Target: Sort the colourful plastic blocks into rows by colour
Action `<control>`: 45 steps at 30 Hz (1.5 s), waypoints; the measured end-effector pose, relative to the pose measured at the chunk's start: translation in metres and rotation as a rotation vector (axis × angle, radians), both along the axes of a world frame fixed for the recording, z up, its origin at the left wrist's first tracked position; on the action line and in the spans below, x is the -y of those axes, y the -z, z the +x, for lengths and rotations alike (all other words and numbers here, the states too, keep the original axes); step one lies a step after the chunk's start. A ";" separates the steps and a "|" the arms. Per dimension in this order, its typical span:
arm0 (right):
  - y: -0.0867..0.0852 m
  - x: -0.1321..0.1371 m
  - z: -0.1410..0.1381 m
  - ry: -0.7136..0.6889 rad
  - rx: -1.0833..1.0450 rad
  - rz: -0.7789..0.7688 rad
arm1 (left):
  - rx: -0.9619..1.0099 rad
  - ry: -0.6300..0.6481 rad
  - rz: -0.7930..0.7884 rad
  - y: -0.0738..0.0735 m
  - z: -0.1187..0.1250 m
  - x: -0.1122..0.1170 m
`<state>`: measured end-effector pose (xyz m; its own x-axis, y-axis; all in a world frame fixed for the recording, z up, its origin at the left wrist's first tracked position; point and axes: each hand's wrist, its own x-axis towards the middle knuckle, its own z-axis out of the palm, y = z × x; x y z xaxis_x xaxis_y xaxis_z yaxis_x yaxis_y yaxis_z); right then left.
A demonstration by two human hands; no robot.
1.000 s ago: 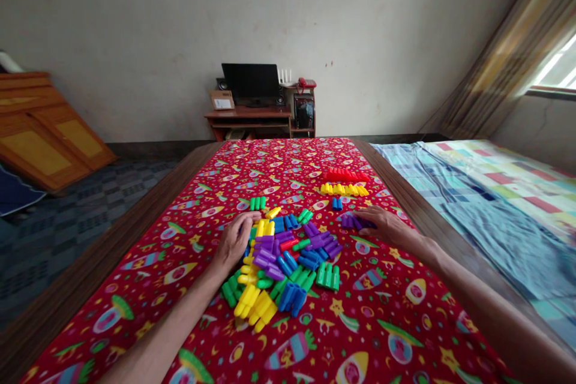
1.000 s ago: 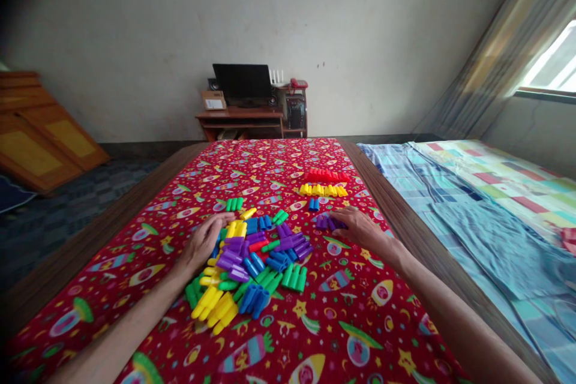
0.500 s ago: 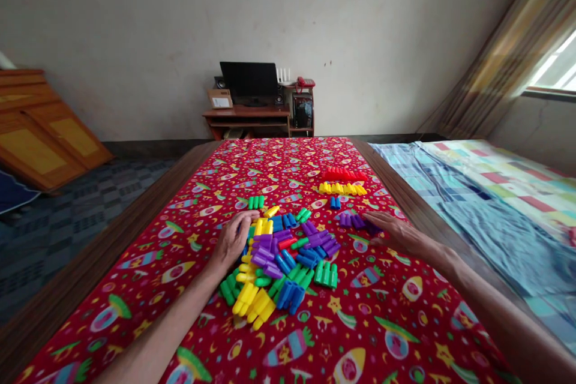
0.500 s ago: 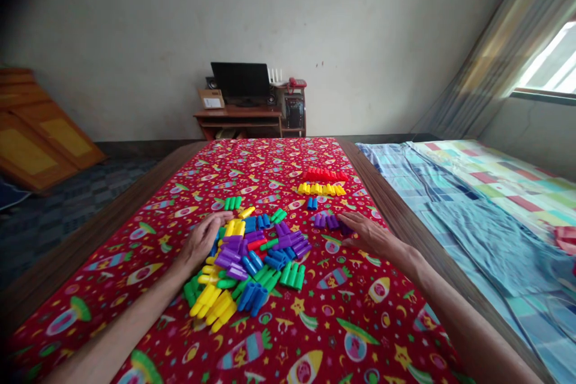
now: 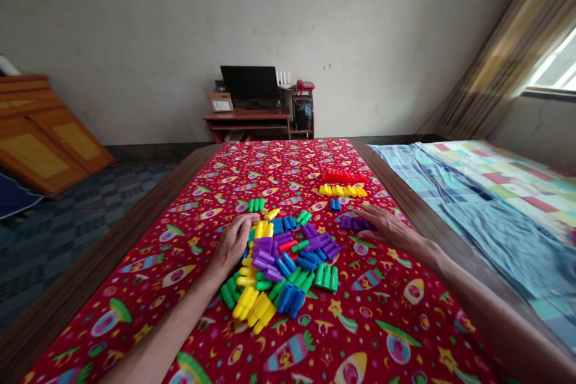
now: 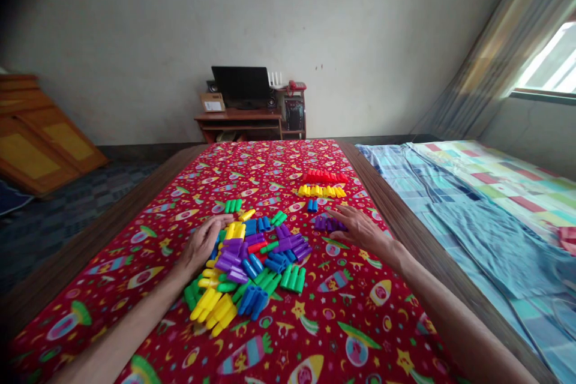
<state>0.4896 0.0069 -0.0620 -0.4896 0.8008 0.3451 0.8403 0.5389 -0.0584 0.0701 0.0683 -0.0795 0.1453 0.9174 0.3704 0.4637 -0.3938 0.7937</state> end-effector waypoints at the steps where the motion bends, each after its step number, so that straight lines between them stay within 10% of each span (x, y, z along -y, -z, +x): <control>1: 0.002 0.000 -0.007 0.003 0.002 0.029 | 0.002 0.003 0.000 0.000 0.000 0.000; 25: -0.005 -0.011 -0.027 -0.220 -0.149 -0.030 | 0.003 -0.003 -0.002 0.002 -0.001 0.000; 30: -0.025 -0.023 -0.068 -0.241 -0.203 0.073 | 0.027 -0.006 -0.038 0.000 0.001 0.002; 38: -0.033 -0.070 -0.175 -0.384 0.121 -0.181 | 0.127 0.013 -0.133 -0.001 -0.001 0.006; 45: -0.040 -0.069 -0.154 -0.367 0.016 -0.083 | 0.071 0.004 -0.091 -0.005 -0.001 0.007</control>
<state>0.3354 0.0760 -0.0224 -0.7538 0.5963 0.2758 0.5937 0.7981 -0.1030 0.0694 0.0611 -0.0746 0.1254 0.9471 0.2953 0.4038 -0.3206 0.8568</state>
